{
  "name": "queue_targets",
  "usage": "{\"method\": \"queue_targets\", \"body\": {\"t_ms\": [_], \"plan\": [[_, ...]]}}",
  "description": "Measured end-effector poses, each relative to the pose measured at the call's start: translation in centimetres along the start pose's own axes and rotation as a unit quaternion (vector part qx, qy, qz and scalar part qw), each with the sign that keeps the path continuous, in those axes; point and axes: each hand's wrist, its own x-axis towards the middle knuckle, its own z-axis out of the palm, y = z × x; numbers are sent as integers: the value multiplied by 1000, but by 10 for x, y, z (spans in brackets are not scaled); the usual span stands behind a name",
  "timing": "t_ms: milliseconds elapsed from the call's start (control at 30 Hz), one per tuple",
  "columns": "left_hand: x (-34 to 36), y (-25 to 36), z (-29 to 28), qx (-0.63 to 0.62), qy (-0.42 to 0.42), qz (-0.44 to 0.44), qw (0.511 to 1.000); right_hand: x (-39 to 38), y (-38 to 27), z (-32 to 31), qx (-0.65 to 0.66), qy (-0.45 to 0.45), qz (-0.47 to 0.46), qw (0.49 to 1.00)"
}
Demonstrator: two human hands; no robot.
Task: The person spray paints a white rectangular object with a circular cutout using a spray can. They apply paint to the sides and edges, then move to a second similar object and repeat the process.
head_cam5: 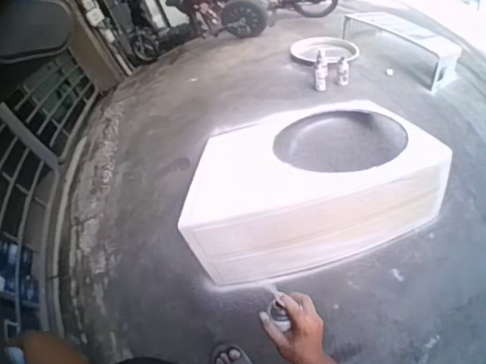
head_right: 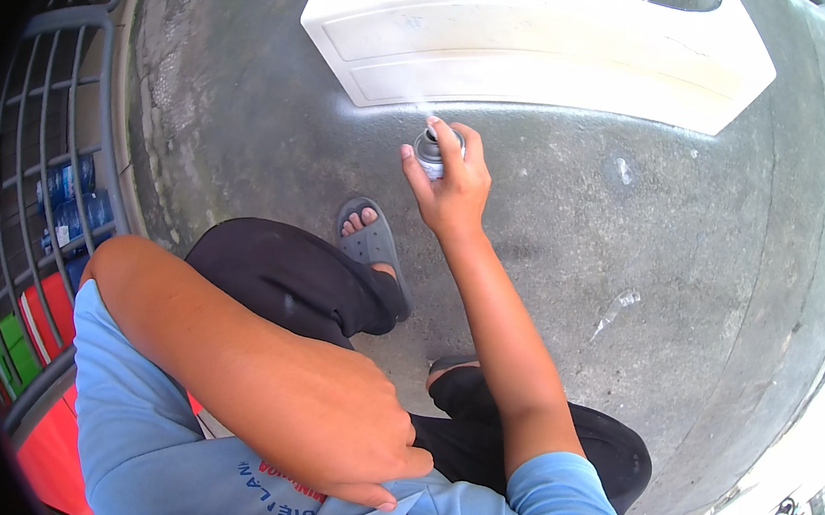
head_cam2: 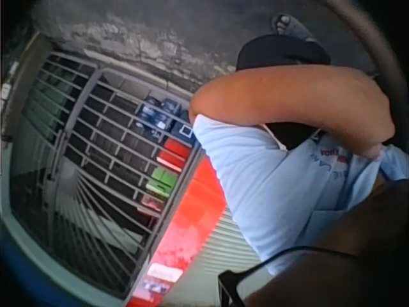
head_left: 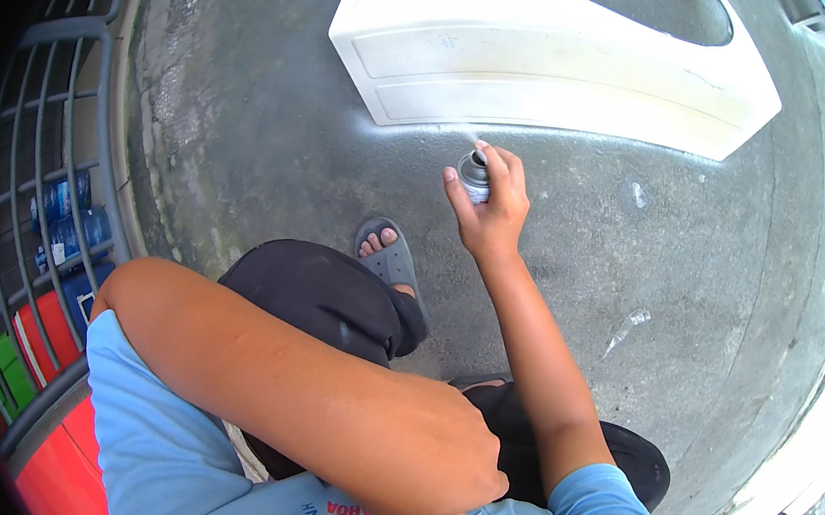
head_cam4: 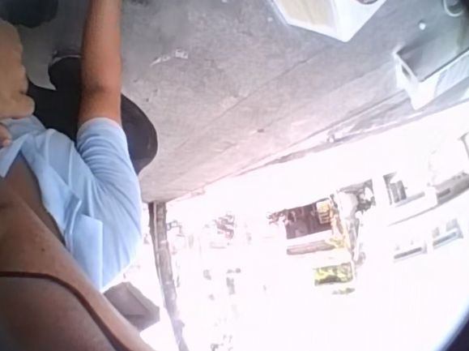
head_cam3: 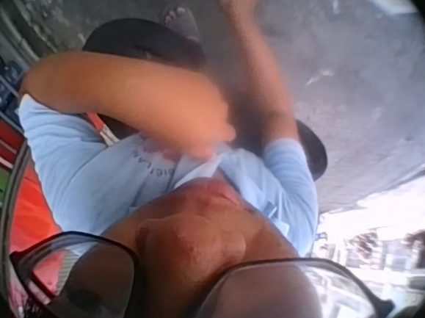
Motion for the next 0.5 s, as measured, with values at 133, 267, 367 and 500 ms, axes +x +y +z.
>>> {"method": "queue_targets", "body": {"t_ms": [133,267,367,500], "plan": [[0,-3,-2,-6,-5,6,1000,18,19,-23,-22,86,-20,996],[2,-2,-8,-6,-32,-3,999,36,15,-32,-20,110,-89,990],[2,-3,-9,-6,-21,-4,1000,40,-3,-27,-19,88,-78,993],[0,-2,-6,6,5,-2,1000,34,-16,-8,-35,33,-94,994]]}}
